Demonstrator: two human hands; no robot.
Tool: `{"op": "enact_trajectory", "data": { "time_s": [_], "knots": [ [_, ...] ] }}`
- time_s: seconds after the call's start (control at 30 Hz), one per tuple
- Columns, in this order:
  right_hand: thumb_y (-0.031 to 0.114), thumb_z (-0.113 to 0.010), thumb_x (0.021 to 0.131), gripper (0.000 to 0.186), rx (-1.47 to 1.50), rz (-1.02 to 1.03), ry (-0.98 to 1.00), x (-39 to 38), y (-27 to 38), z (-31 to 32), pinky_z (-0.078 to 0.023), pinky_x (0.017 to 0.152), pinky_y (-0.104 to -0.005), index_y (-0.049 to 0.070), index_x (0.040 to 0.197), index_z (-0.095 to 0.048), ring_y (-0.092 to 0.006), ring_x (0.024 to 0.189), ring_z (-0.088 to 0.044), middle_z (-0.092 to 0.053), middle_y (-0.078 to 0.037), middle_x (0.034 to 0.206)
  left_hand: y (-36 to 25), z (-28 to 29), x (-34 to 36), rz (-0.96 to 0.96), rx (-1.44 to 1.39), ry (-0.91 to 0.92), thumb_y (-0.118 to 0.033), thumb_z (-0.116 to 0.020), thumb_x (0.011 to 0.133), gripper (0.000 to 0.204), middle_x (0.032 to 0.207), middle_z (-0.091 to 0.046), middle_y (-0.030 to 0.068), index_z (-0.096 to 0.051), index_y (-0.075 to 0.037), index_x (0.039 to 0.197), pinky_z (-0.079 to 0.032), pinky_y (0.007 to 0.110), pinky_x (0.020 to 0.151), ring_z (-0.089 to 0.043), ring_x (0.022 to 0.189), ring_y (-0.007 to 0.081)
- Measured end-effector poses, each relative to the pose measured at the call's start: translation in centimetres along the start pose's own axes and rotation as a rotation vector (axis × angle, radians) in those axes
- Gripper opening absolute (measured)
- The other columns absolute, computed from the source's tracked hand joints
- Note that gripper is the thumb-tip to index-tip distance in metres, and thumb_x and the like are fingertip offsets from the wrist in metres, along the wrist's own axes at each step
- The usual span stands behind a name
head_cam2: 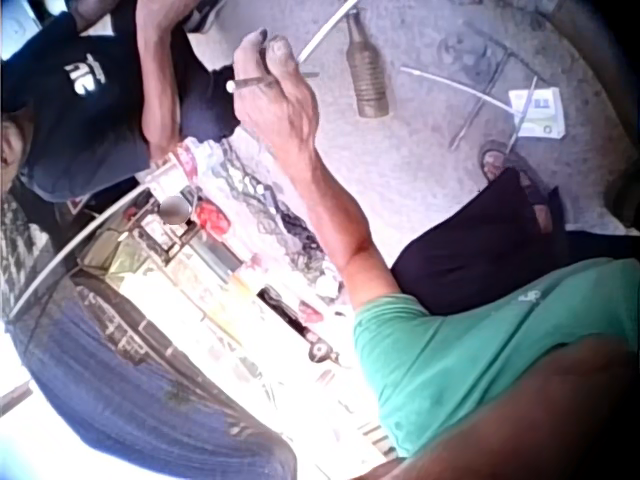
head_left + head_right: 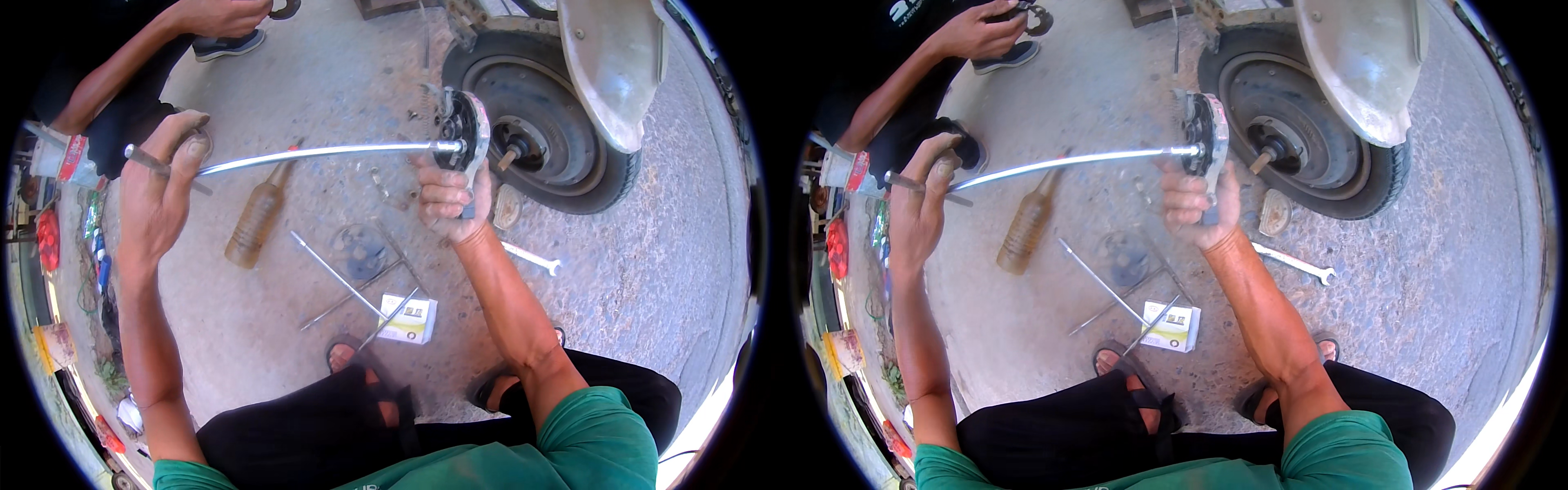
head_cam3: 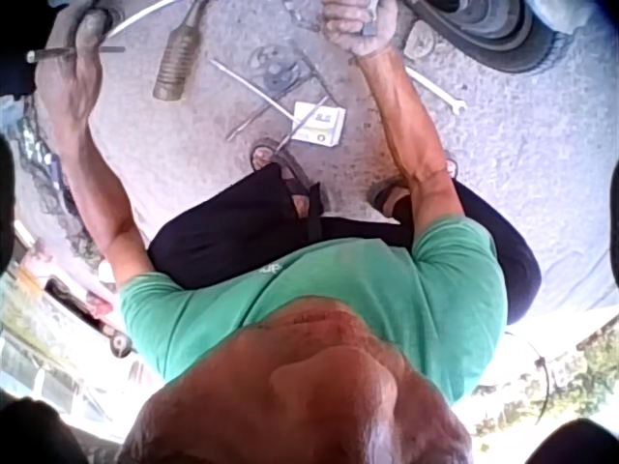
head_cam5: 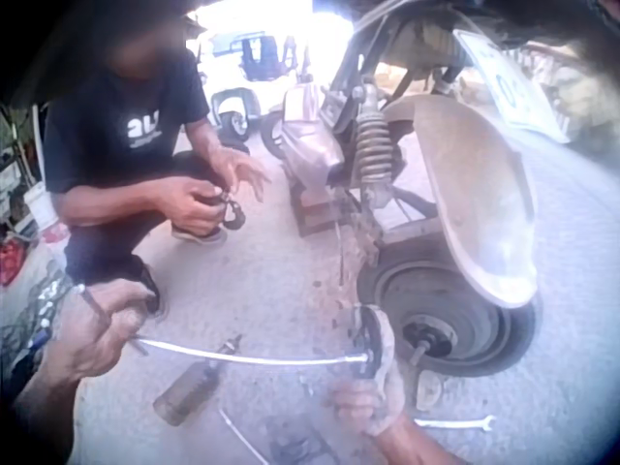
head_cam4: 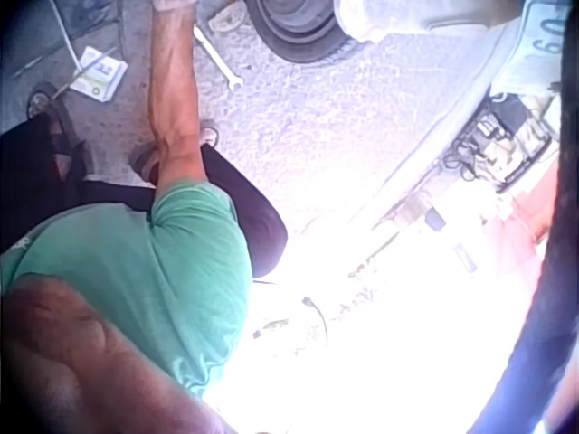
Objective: The person sits on the ground and works on a motorcycle brake assembly. They use a T-handle wrench to tighten bolts, apply lubricant from a bottle, and manipulate the brake shoes and springs by hand.
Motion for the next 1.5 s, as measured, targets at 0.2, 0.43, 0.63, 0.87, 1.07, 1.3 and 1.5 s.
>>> {"op": "enact_trajectory", "data": {
  "time_s": [0.2,0.43,0.63,0.87,1.07,1.3,1.5],
  "knots": [
    [0.036,-0.081,0.078,0.083,-0.079,0.052,-0.104,-0.1,0.4,0.8,-0.041,0.059,-0.0253,-0.003,0.141,-0.044,-0.0063,0.063,-0.048,-0.05,0.004,0.081,5.1,-2.5,-1.5,0.444,0.063,0.38,-0.056,-0.047,0.102,0.058,0.07,-0.063,0.0119,-0.068,-0.003,0.09,-0.047,0.033,0.066,-0.062,0.072,0.0186],
    [0.037,-0.074,0.082,0.076,-0.05,0.108,-0.077,0.2,0.8,0.0,-0.046,0.058,-0.0247,-0.005,0.137,-0.043,-0.0071,0.06,-0.053,-0.051,0.003,0.079,6.3,-3.8,-3.0,0.419,-0.812,0.315,-0.052,-0.058,0.096,0.063,0.092,-0.071,0.0143,-0.062,0.005,0.123,-0.05,0.03,0.07,-0.068,0.083,0.0209],
    [0.038,-0.079,0.078,0.08,-0.041,0.065,-0.064,0.0,1.2,0.5,-0.043,0.061,-0.026,-0.001,0.139,-0.044,-0.0066,0.064,-0.05,-0.053,0.003,0.084,9.9,-6.4,-4.4,0.667,-1.235,0.245,-0.056,-0.063,0.094,0.064,0.094,-0.069,0.0144,-0.061,0.003,0.12,-0.048,0.029,0.07,-0.067,0.087,0.0204],
    [0.033,-0.079,0.079,0.079,-0.06,0.08,-0.121,0.3,0.8,0.8,-0.045,0.062,-0.0267,-0.002,0.14,-0.043,-0.0088,0.066,-0.053,-0.052,0.003,0.08,7.3,-3.9,-3.5,0.326,-0.581,-0.007,-0.028,-0.068,0.091,0.045,0.103,-0.068,0.0131,-0.058,-0.005,0.129,-0.052,0.031,0.075,-0.068,0.09,0.0194],
    [0.03,-0.08,0.079,0.08,-0.019,0.071,-0.101,0.7,0.3,0.0,-0.047,0.063,-0.0271,-0.002,0.141,-0.04,-0.0091,0.066,-0.055,-0.052,0.003,0.079,6.9,-3.6,-2.7,0.395,-0.759,0.103,-0.038,-0.073,0.083,0.084,0.107,-0.067,0.0195,-0.04,0.005,0.147,-0.056,0.032,0.071,-0.069,0.081,0.0208],
    [0.029,-0.081,0.079,0.087,-0.045,0.071,-0.141,0.7,0.5,0.3,-0.047,0.063,-0.0272,-0.006,0.145,-0.036,-0.0092,0.065,-0.054,-0.052,0.002,0.079,5.6,-3.1,-3.1,0.109,-0.585,0.208,-0.009,-0.07,0.086,0.028,0.099,-0.068,0.0137,-0.062,-0.003,0.113,-0.052,0.035,0.08,-0.066,0.085,0.0212],
    [0.032,-0.077,0.08,0.084,-0.004,0.085,-0.103,0.7,0.6,0.1,-0.047,0.063,-0.0271,-0.006,0.144,-0.038,-0.009,0.065,-0.053,-0.051,0.003,0.079,2.7,-1.1,-2.8,-0.114,0.067,-0.075,0.004,-0.064,0.09,0.029,0.103,-0.069,0.0093,-0.068,-0.008,0.116,-0.051,0.034,0.081,-0.064,0.092,0.022]
  ]
}}
Point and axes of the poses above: each hand's wrist, its own x-axis towards the middle knuckle, its own z-axis out of the back of the hand, y = z × x, the point moved 10 cm from there along x, towards the middle knuckle
